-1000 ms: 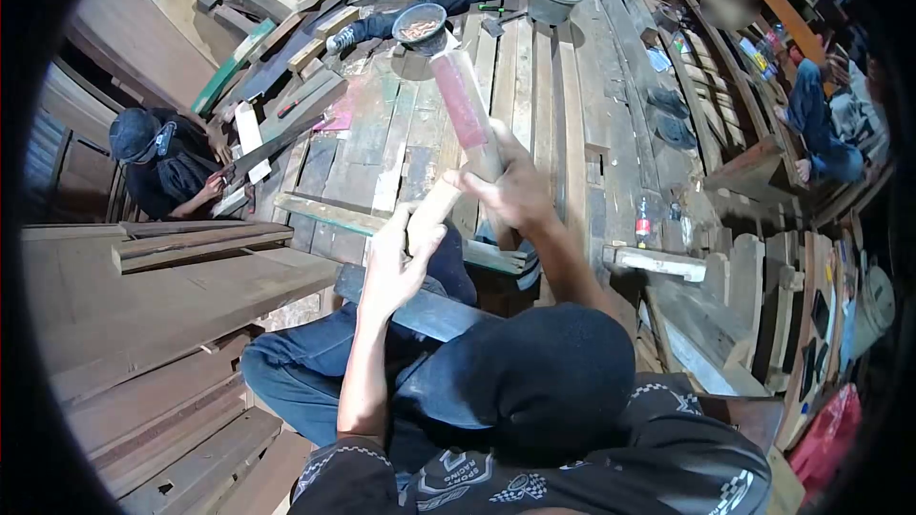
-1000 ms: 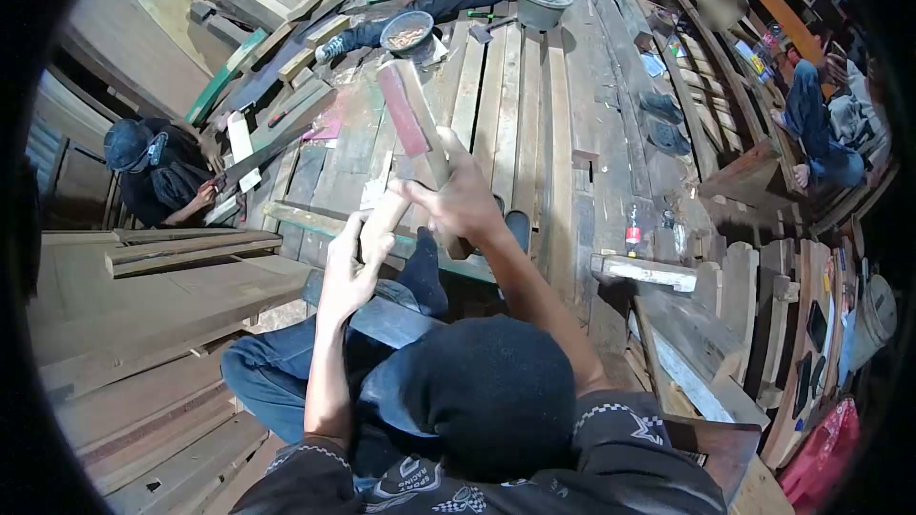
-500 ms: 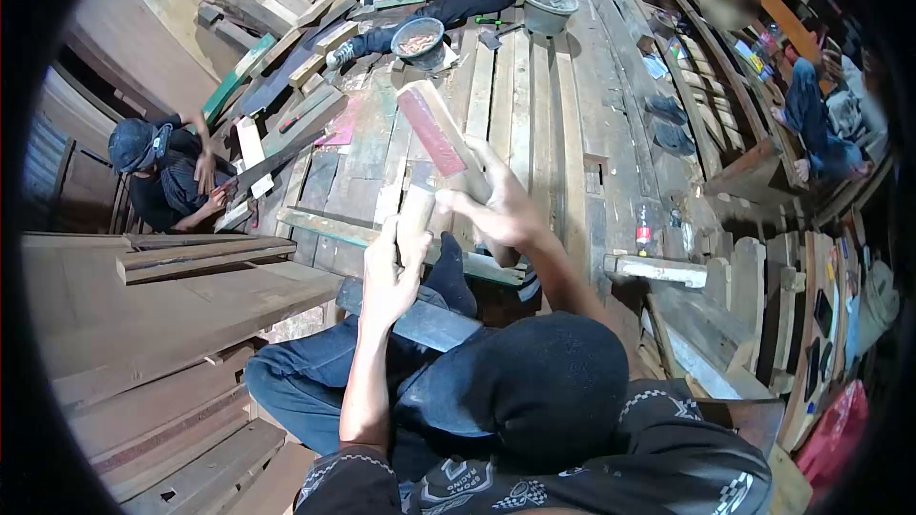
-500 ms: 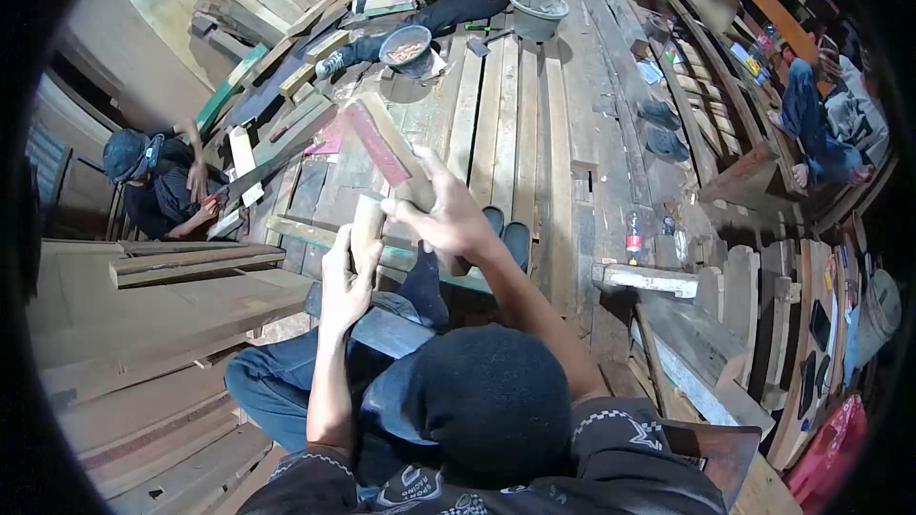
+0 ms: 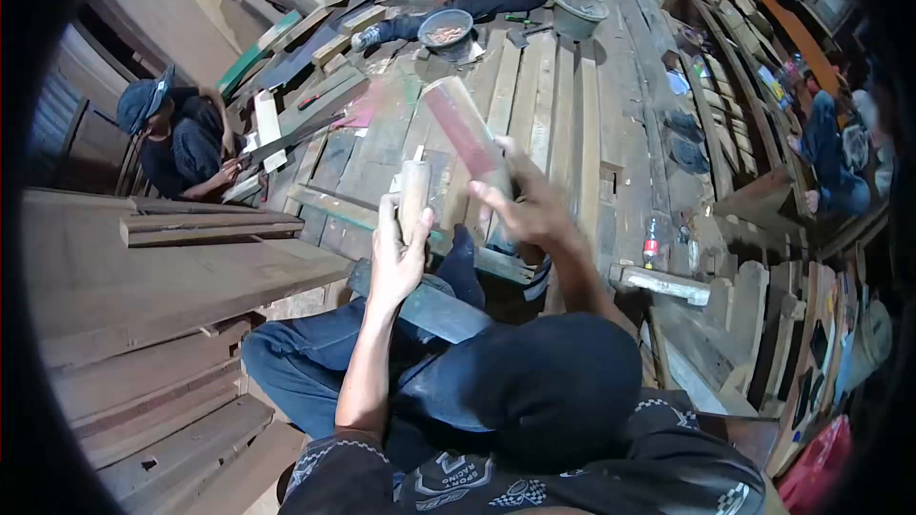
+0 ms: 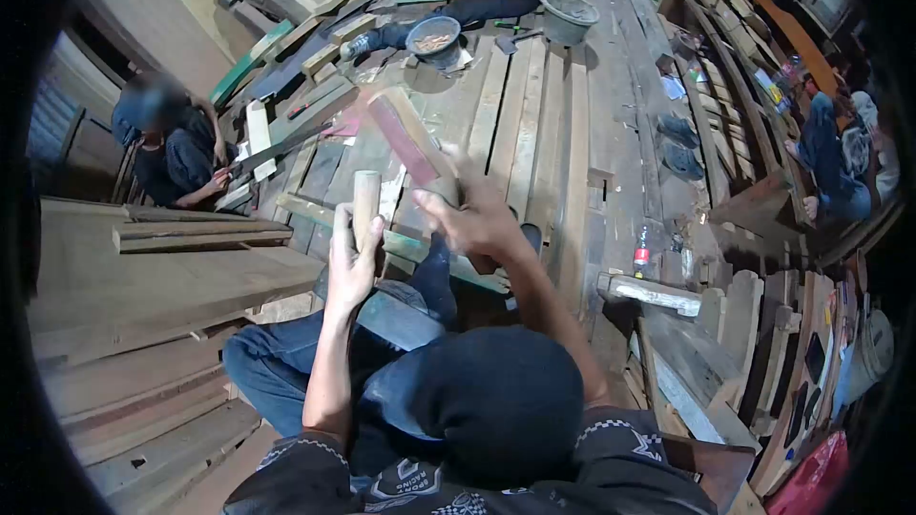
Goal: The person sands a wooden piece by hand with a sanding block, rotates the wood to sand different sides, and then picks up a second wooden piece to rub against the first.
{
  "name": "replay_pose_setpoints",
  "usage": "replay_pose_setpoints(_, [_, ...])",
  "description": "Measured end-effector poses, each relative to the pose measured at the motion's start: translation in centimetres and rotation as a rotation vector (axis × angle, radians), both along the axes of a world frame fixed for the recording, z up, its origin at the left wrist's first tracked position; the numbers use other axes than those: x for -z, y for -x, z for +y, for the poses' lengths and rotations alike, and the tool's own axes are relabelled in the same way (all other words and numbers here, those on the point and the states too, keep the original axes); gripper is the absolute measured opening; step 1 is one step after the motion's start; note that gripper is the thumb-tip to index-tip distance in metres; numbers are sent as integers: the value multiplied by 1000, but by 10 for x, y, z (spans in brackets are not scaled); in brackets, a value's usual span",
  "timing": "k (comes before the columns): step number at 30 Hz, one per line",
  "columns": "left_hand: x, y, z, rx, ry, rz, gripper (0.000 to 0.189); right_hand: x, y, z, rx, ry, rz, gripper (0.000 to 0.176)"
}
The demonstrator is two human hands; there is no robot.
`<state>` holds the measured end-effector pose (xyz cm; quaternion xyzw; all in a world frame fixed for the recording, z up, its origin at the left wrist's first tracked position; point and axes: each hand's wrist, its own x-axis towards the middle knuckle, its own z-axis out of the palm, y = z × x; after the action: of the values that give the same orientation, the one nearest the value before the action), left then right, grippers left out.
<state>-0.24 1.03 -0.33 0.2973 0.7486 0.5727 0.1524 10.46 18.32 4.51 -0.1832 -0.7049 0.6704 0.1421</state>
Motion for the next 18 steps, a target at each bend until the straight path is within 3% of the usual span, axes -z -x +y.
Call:
replay_pose_setpoints(2, [4, 1, 0, 31, -46, -34, 20, 12, 2, 1, 52, 34, 73, 50])
replay_pose_setpoints(5, [11, 3, 2, 47, -60, 87, 21, 13, 3, 5, 95, -21, 53, 44])
replay_pose_setpoints(8, [4, 5, -3, 138, -30, -181, 25, 22, 3, 7, 80, -48, 40, 50])
replay_pose_setpoints(9, [6, 4, -1, 126, -52, -38, 25, 29, 4, 8, 77, -59, 60, 50])
replay_pose_setpoints(14, [-1, 0, 0, 214, -144, -190, 29, 33, 5, 10, 118, -129, -28, 58])
replay_pose_setpoints(16, [-6, -3, -2, 265, -141, -263, 30, 9, 1, 6, 81, 20, -87, 73])
replay_pose_setpoints(18, [-5, -4, -1, 310, -158, -283, 33, 18, 3, 6, 107, 8, 33, 76])
